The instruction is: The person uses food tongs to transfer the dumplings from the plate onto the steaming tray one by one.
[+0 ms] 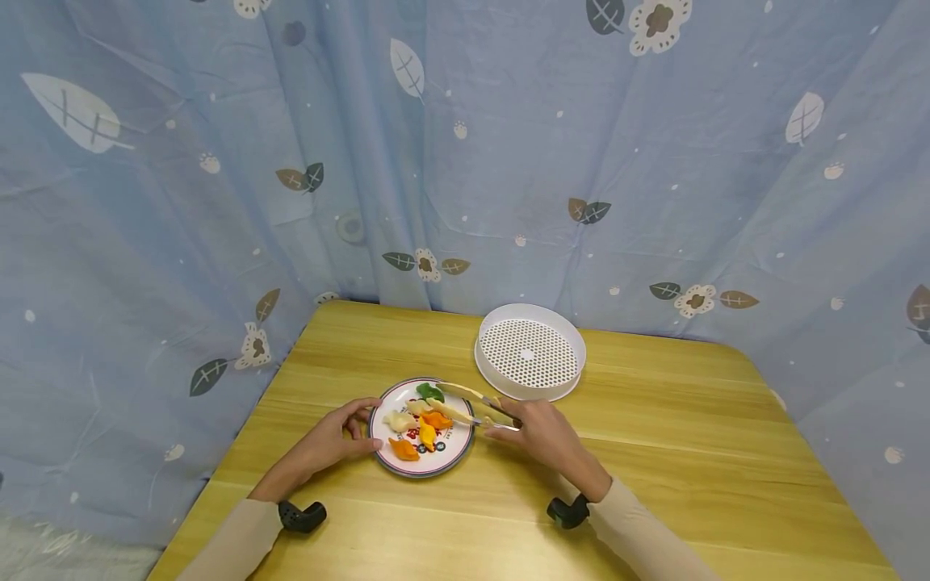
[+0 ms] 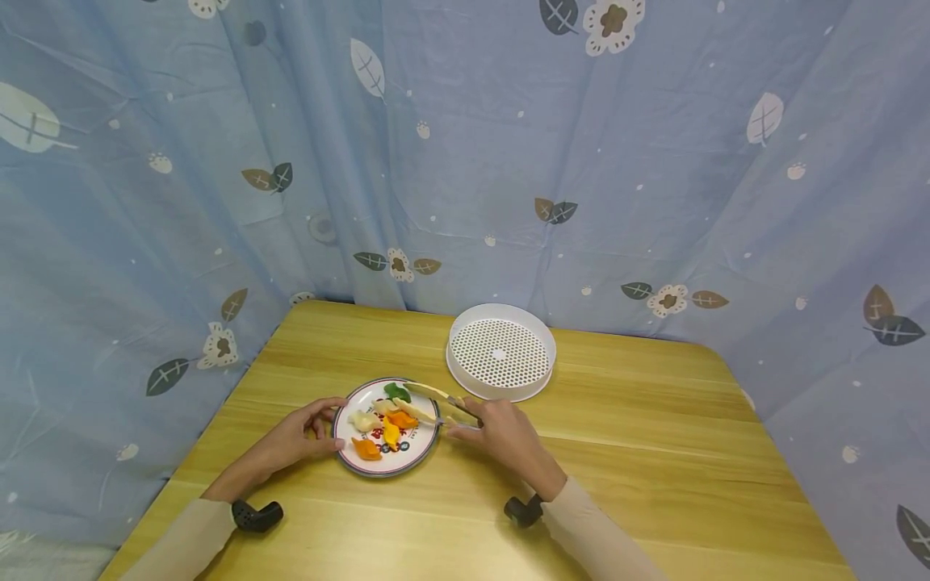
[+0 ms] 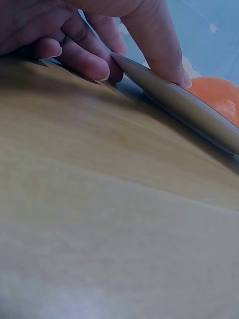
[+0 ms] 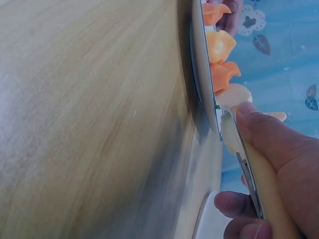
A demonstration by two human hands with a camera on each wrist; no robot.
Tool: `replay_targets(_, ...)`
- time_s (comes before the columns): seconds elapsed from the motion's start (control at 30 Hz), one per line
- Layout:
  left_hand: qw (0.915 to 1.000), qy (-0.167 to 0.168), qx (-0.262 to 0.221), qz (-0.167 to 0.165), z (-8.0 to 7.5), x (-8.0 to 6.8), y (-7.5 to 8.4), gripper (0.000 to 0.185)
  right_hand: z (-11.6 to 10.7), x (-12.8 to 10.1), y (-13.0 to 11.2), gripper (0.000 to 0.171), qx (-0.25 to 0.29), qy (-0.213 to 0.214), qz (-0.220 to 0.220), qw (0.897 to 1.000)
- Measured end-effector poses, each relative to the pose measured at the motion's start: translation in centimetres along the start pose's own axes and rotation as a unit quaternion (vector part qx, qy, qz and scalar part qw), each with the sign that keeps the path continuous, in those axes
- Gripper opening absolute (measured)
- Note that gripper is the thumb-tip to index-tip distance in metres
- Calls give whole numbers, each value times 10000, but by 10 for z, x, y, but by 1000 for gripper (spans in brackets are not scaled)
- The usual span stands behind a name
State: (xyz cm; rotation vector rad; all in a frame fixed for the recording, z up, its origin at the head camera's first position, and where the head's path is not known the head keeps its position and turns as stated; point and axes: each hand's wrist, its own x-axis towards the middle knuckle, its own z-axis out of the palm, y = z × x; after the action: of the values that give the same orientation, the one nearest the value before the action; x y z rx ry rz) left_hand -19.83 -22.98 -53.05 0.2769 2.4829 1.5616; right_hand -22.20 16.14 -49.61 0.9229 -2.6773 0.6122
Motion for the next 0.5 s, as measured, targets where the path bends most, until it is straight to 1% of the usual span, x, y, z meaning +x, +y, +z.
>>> replay_targets(0.3, 10000, -13, -29, 31, 0, 1, 0, 70, 2, 5, -1, 35, -204, -119, 62, 9997)
replay_targets(0.5, 10000, -14, -12, 50, 0, 0, -1, 70, 4, 4, -2, 35, -251, -33, -34, 9997)
